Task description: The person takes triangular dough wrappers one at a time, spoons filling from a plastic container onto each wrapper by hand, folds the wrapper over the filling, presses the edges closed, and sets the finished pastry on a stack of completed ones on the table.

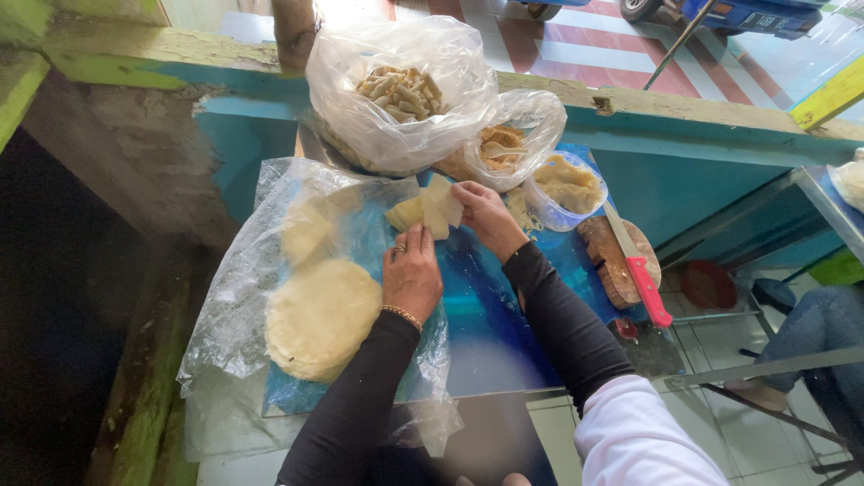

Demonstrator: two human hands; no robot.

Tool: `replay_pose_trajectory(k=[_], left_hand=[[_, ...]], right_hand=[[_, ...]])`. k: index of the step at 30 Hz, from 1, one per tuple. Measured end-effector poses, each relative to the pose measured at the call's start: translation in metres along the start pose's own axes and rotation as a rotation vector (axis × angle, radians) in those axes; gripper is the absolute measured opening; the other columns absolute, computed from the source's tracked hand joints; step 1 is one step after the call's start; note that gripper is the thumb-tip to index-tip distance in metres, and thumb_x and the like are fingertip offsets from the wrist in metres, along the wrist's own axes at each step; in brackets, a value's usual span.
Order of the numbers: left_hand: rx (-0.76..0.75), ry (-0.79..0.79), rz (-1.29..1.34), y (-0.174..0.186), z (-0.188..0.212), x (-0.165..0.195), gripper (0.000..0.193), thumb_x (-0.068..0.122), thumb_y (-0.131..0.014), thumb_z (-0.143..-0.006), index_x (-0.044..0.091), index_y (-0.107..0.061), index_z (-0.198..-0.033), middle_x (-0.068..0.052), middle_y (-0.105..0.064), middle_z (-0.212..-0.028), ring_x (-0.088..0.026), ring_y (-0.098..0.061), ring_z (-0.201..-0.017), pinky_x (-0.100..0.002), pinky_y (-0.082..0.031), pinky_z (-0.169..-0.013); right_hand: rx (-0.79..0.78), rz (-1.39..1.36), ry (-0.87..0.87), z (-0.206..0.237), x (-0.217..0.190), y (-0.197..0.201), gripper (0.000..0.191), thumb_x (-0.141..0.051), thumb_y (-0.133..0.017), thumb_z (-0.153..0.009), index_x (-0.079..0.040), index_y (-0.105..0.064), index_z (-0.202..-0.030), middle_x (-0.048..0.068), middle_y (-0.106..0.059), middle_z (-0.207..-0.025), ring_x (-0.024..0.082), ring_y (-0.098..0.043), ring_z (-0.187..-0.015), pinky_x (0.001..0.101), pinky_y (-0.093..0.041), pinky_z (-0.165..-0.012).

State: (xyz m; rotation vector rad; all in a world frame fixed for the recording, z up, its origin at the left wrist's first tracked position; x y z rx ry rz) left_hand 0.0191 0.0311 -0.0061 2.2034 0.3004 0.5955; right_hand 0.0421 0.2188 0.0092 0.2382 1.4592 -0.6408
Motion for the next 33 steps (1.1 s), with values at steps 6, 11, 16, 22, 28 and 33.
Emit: replay_pose_trajectory(k=[6, 11, 16, 22, 28, 33], left_hand=[[0.038, -0.018, 0.012, 0.001, -0.001, 0.000, 0.053, 0.013, -0.063, -0.083, 0.001, -0.059, -0.135, -0.010, -0.057, -0.138, -0.029, -0.055, -0.124, -0.043, -0.048, -0.096], [0.047, -0.014, 0.074, 0.014, -0.004, 0.001, 0.045, 0.013, -0.067, -0.079, 0.008, -0.064, -0.124, -0.011, -0.057, -0.131, -0.032, -0.056, -0.119, -0.045, -0.050, -0.089], [0.120, -0.016, 0.263, 0.029, -0.005, 0.004, 0.028, 0.012, -0.073, -0.081, 0.012, -0.069, -0.109, -0.009, -0.061, -0.118, -0.031, -0.059, -0.112, -0.044, -0.051, -0.083], [-0.126, -0.305, 0.554, 0.028, 0.004, 0.021, 0.014, 0.019, -0.076, -0.084, 0.012, -0.070, -0.094, -0.008, -0.062, -0.104, -0.030, -0.061, -0.103, -0.042, -0.052, -0.087], [-0.289, -0.406, 0.481, 0.020, 0.013, 0.028, 0.020, 0.023, -0.079, -0.076, 0.012, -0.071, -0.090, -0.007, -0.062, -0.103, -0.030, -0.060, -0.103, -0.044, -0.049, -0.082], [-0.266, -0.486, 0.496, 0.021, 0.017, 0.033, 0.017, 0.020, -0.077, -0.077, 0.016, -0.072, -0.093, -0.004, -0.061, -0.105, -0.028, -0.059, -0.103, -0.042, -0.049, -0.081]], right_hand=[[0.204, -0.121, 0.046, 0.008, -0.011, 0.038, 0.022, -0.026, -0.060, -0.100, -0.011, -0.065, -0.115, 0.002, -0.071, -0.100, 0.015, -0.071, -0.084, 0.0333, -0.058, -0.074], [0.171, 0.680, 0.428, 0.087, -0.032, 0.035, 0.012, -0.016, -0.063, -0.101, -0.007, -0.067, -0.108, 0.002, -0.071, -0.095, 0.016, -0.069, -0.087, 0.0315, -0.055, -0.073], [-0.098, 1.439, 0.723, 0.192, -0.018, -0.006, 0.009, -0.006, -0.071, -0.085, -0.007, -0.069, -0.093, 0.010, -0.072, -0.088, 0.031, -0.069, -0.085, 0.0390, -0.051, -0.075], [0.003, 1.503, 0.933, 0.245, -0.003, -0.028, 0.021, -0.007, -0.071, -0.082, -0.008, -0.068, -0.103, 0.007, -0.073, -0.103, 0.027, -0.071, -0.096, 0.0398, -0.054, -0.088], [0.175, 1.387, 0.890, 0.255, 0.009, -0.031, 0.029, -0.020, -0.078, -0.087, -0.006, -0.069, -0.111, 0.008, -0.072, -0.106, 0.029, -0.071, -0.102, 0.0404, -0.052, -0.091], [0.276, 1.297, 0.822, 0.240, -0.009, -0.002, 0.023, -0.020, -0.078, -0.090, -0.011, -0.071, -0.110, 0.006, -0.074, -0.108, 0.026, -0.069, -0.103, 0.0390, -0.052, -0.090]])
Point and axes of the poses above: each hand's wrist, its own z-axis away from the middle knuckle, its own y-axis out of the back of the hand, x = y × z, the point moved 4 cm from there along -z, towards the middle knuckle
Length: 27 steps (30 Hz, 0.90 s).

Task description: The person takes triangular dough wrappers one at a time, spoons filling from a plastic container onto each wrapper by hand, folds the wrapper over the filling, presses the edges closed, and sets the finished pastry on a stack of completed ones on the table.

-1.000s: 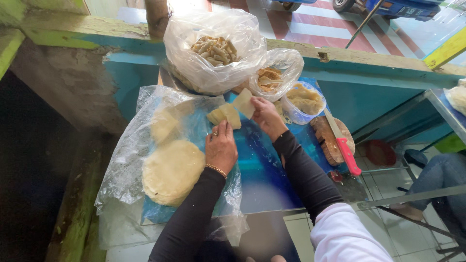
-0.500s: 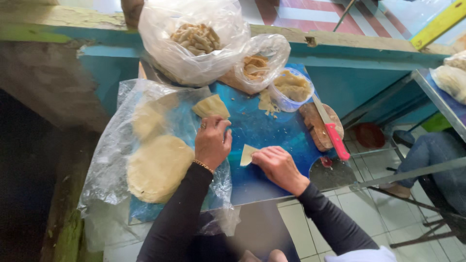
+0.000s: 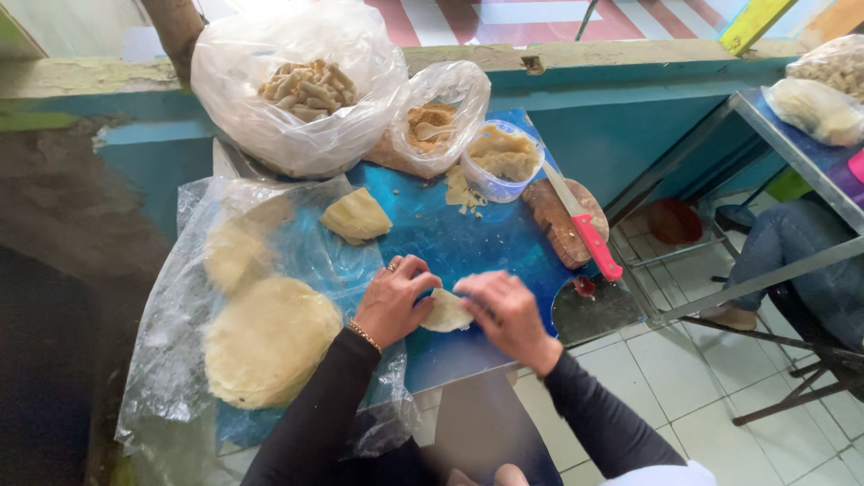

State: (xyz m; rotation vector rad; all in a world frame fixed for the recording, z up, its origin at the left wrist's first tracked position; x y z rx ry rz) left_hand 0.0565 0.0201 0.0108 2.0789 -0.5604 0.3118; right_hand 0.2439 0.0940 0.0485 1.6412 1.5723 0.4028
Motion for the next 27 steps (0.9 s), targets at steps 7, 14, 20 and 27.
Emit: replay_pose_trajectory(k=[7, 14, 20, 27], left_hand=[[-0.012, -0.012, -0.080, -0.002, 0.000, 0.003, 0.009, 0.023, -0.078, -0.076, 0.019, -0.071, -0.077, 0.000, -0.060, -0.097, -0.024, -0.059, -0.098, -0.041, -0.046, -0.076], [-0.006, -0.005, -0.076, -0.001, 0.000, 0.006, 0.007, 0.022, -0.077, -0.078, 0.019, -0.070, -0.078, 0.000, -0.060, -0.094, -0.023, -0.059, -0.095, -0.041, -0.047, -0.074], [-0.003, 0.001, -0.066, -0.004, 0.001, 0.006, 0.007, 0.021, -0.076, -0.079, 0.018, -0.070, -0.079, -0.001, -0.060, -0.094, -0.024, -0.060, -0.096, -0.041, -0.048, -0.074], [0.008, -0.001, -0.044, -0.009, 0.000, 0.001, 0.005, 0.020, -0.076, -0.078, 0.019, -0.072, -0.079, -0.001, -0.061, -0.094, -0.023, -0.061, -0.095, -0.041, -0.049, -0.075]], right_hand=[[0.049, 0.550, -0.067, -0.069, 0.119, 0.022, 0.041, -0.043, -0.079, -0.087, -0.016, -0.076, -0.117, 0.009, -0.059, -0.140, 0.031, -0.049, -0.134, 0.0574, -0.034, -0.112], [-0.297, 0.550, -0.251, -0.110, 0.200, -0.028, 0.055, -0.063, -0.074, -0.076, -0.029, -0.077, -0.120, 0.012, -0.040, -0.157, 0.034, -0.024, -0.149, 0.0759, -0.002, -0.113], [-0.342, 0.647, -0.255, -0.115, 0.208, -0.046, 0.051, -0.064, -0.064, -0.085, -0.031, -0.078, -0.122, 0.008, -0.021, -0.171, 0.041, -0.009, -0.155, 0.0768, 0.012, -0.110], [-0.436, 0.662, -0.383, -0.118, 0.203, -0.041, 0.056, -0.069, -0.062, -0.088, -0.022, -0.083, -0.108, 0.003, -0.025, -0.170, 0.040, -0.006, -0.156, 0.0759, 0.014, -0.110]])
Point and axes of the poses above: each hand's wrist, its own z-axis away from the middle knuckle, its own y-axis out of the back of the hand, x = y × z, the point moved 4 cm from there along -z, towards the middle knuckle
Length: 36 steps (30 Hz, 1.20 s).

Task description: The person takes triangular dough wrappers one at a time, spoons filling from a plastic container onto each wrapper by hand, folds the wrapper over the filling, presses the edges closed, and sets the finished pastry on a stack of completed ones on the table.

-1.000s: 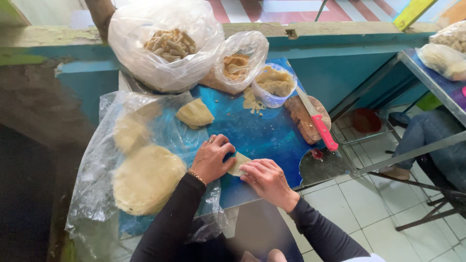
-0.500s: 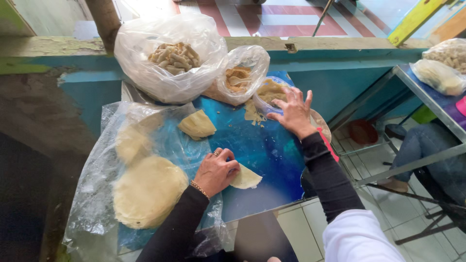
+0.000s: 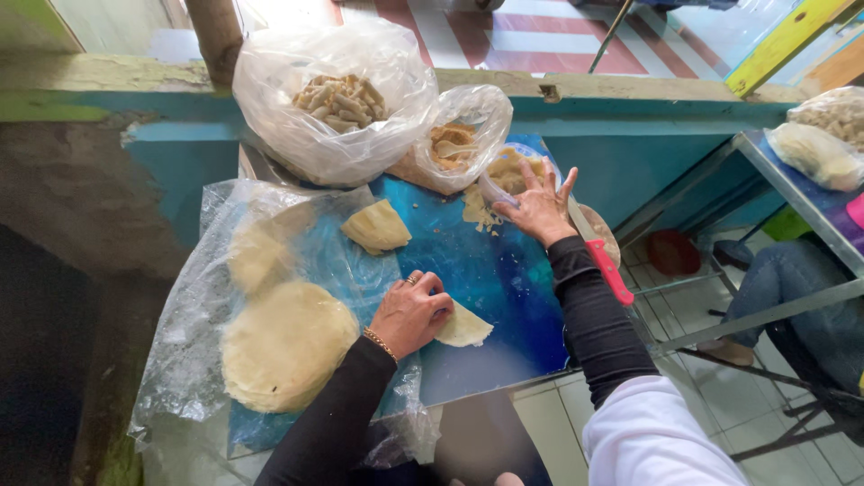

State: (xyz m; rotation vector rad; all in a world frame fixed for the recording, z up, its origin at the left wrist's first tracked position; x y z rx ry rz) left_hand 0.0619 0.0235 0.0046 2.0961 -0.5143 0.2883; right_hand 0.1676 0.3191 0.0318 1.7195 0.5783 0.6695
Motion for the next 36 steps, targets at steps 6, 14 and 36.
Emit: replay_pose_trajectory(k=[6, 14, 36], left_hand=[[-0.024, 0.014, 0.064, -0.003, -0.003, -0.009, 0.004, 0.021, -0.077, -0.078, 0.020, -0.075, -0.081, -0.001, -0.063, -0.095, -0.024, -0.061, -0.096, -0.041, -0.051, -0.077], [-0.022, -0.001, 0.147, -0.004, -0.003, -0.013, 0.011, 0.018, -0.076, -0.078, 0.018, -0.075, -0.089, -0.002, -0.064, -0.097, -0.027, -0.061, -0.097, -0.042, -0.051, -0.079], [-0.035, 0.021, 0.125, 0.000, -0.001, -0.009, 0.005, 0.018, -0.075, -0.079, 0.016, -0.073, -0.083, -0.003, -0.064, -0.094, -0.027, -0.061, -0.095, -0.041, -0.051, -0.079]], right_hand=[[0.012, 0.028, -0.018, 0.003, 0.000, 0.011, 0.054, -0.069, -0.066, -0.082, -0.023, -0.084, -0.102, 0.002, -0.035, -0.165, 0.033, -0.015, -0.155, 0.0752, 0.009, -0.113], [0.204, -0.748, -0.100, 0.062, 0.022, 0.030, 0.033, -0.045, -0.070, -0.093, -0.020, -0.077, -0.113, 0.007, -0.050, -0.156, 0.026, -0.040, -0.148, 0.0493, -0.024, -0.121], [0.006, -0.174, -0.065, 0.011, 0.023, -0.005, 0.052, -0.060, -0.081, -0.070, -0.027, -0.081, -0.111, 0.006, -0.034, -0.164, 0.032, -0.013, -0.155, 0.0745, 0.010, -0.114]])
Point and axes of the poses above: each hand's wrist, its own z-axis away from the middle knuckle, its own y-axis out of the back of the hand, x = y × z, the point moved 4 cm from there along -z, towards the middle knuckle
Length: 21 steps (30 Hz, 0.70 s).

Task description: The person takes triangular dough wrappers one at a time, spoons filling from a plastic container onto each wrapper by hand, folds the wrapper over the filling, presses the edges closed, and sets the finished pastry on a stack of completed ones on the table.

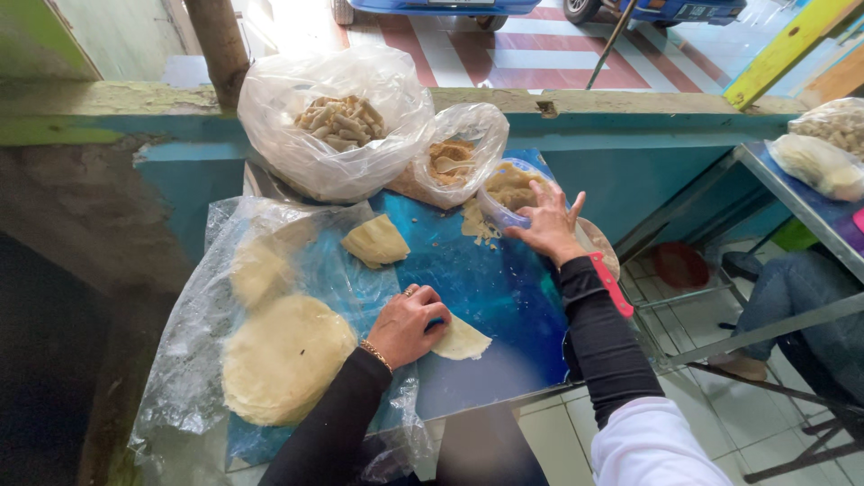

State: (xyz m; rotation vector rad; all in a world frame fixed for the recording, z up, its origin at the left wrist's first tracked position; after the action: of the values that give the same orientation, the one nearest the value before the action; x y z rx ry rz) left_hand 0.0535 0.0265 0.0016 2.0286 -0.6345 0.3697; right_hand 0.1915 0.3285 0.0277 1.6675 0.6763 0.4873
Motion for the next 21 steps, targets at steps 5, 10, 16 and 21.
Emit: replay_pose_trajectory(k=[5, 10, 16, 21], left_hand=[[-0.012, -0.003, 0.008, -0.001, 0.001, 0.002, 0.005, 0.017, -0.075, -0.079, 0.015, -0.072, -0.083, -0.003, -0.063, -0.094, -0.027, -0.061, -0.095, -0.041, -0.051, -0.077], [0.021, -0.021, 0.020, 0.001, 0.001, 0.003, 0.005, 0.016, -0.075, -0.080, 0.015, -0.071, -0.083, -0.003, -0.063, -0.093, -0.027, -0.061, -0.093, -0.041, -0.052, -0.076], [0.048, -0.011, 0.034, 0.000, 0.000, 0.004, 0.007, 0.015, -0.074, -0.077, 0.016, -0.073, -0.085, -0.004, -0.064, -0.093, -0.027, -0.061, -0.093, -0.041, -0.052, -0.078], [0.048, 0.041, 0.010, 0.002, 0.000, 0.002, 0.009, 0.018, -0.074, -0.077, 0.016, -0.073, -0.086, -0.003, -0.064, -0.097, -0.027, -0.061, -0.099, -0.042, -0.050, -0.080]], right_hand=[[-0.054, 0.129, 0.041, -0.002, -0.001, -0.004, 0.054, -0.064, -0.077, -0.072, -0.027, -0.082, -0.111, 0.002, -0.030, -0.169, 0.032, -0.010, -0.158, 0.0755, 0.010, -0.114], [0.069, 0.108, 0.106, 0.001, -0.003, -0.001, 0.081, -0.067, -0.077, -0.069, -0.023, -0.067, -0.136, 0.015, -0.027, -0.164, 0.039, -0.010, -0.151, 0.0774, 0.010, -0.106], [0.222, -0.179, 0.065, 0.042, -0.016, 0.028, 0.068, -0.053, -0.081, -0.079, -0.018, -0.068, -0.135, 0.015, -0.038, -0.162, 0.035, -0.028, -0.151, 0.0697, -0.009, -0.117], [0.156, -0.719, 0.353, 0.112, -0.062, 0.034, 0.032, -0.028, -0.074, -0.091, -0.017, -0.074, -0.121, 0.012, -0.058, -0.150, 0.031, -0.048, -0.144, 0.0425, -0.030, -0.121]])
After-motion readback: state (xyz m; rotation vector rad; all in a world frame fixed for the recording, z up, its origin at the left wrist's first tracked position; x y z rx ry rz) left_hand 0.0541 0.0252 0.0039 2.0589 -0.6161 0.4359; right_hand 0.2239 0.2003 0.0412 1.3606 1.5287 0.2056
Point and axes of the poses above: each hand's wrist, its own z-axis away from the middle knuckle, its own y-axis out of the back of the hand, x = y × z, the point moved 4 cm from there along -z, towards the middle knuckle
